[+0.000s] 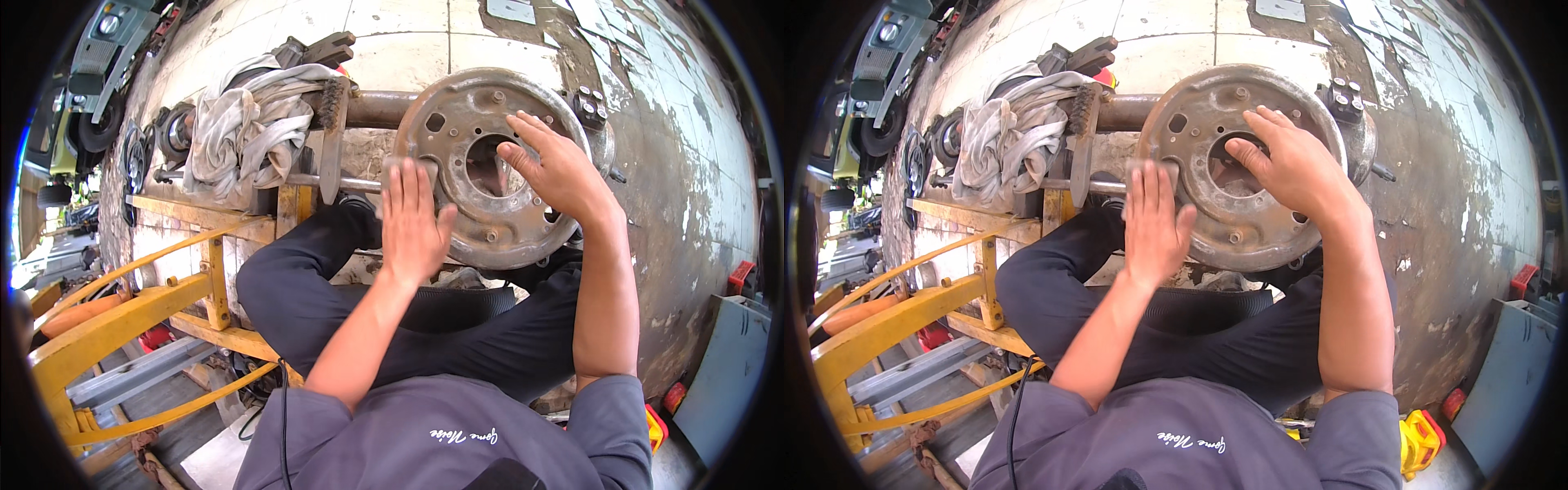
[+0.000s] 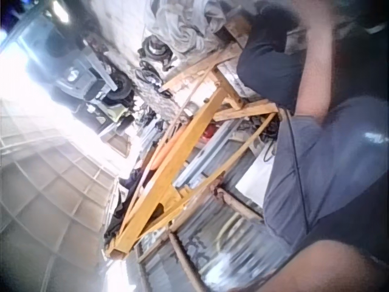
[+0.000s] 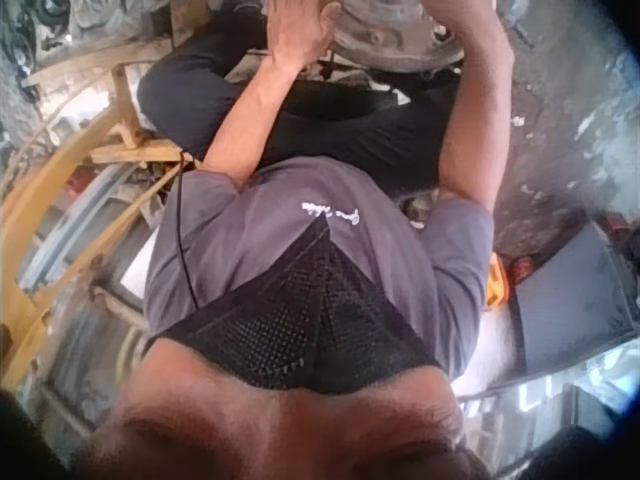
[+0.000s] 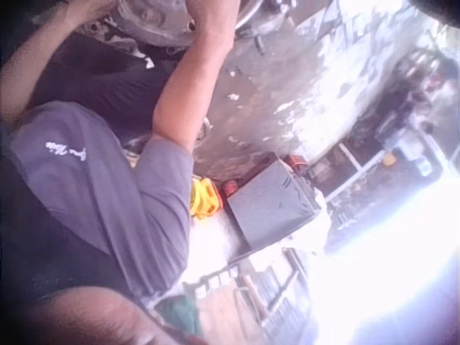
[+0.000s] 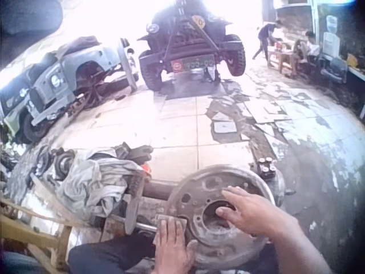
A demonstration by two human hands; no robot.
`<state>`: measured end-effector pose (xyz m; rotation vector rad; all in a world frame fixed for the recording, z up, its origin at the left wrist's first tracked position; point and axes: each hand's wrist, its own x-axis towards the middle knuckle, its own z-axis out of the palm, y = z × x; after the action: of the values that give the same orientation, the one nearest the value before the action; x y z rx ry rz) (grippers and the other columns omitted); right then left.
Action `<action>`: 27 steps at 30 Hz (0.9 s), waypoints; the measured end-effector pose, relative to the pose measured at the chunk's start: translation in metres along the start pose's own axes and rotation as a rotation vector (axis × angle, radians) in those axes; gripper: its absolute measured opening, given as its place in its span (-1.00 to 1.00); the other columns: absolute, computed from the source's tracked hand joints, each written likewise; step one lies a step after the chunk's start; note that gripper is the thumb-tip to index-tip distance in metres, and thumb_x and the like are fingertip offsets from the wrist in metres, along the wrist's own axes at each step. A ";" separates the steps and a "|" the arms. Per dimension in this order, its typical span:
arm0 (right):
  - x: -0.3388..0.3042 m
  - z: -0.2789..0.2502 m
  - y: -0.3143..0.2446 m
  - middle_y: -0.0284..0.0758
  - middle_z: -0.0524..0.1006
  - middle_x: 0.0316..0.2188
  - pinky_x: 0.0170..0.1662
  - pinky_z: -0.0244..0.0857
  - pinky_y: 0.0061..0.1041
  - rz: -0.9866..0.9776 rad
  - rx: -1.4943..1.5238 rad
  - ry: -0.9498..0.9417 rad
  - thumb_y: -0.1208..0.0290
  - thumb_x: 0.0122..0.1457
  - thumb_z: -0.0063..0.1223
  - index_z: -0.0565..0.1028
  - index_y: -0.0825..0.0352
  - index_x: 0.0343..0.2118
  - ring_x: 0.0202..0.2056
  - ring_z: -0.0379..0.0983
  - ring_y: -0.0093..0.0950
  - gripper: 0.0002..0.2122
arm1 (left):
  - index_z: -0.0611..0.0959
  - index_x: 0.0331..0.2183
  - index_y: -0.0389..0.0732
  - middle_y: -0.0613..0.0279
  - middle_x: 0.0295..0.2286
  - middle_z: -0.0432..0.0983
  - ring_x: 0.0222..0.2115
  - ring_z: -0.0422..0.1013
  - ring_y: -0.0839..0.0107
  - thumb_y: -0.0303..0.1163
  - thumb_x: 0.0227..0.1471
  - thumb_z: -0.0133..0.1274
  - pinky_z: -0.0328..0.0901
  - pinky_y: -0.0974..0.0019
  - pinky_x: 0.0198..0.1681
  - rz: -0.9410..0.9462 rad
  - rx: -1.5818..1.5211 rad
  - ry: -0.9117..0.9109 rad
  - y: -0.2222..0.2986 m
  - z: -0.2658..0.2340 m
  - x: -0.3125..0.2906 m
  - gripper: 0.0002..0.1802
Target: The person scrubs the surface of a brake drum with a sanding block while seated on the floor. They rotate the drum to access different areas and continue scrubbing the surface.
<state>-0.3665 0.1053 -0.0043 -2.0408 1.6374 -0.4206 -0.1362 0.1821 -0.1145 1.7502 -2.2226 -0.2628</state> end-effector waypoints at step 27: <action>0.094 0.036 0.039 -0.04 0.42 0.17 0.33 0.11 -0.29 -0.144 -0.203 0.270 0.27 0.35 -0.09 0.37 0.33 0.21 0.26 0.27 -0.15 -0.58 | 0.12 0.31 -0.41 -0.21 0.34 -0.09 0.37 -0.18 -0.15 0.10 0.31 -0.24 -0.18 -0.19 0.37 0.005 -0.003 0.050 -0.016 0.008 0.031 -0.15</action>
<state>-0.3578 0.0139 -0.0620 -2.3467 1.7547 -0.6266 -0.1309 0.1481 -0.1230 1.7304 -2.1900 -0.2193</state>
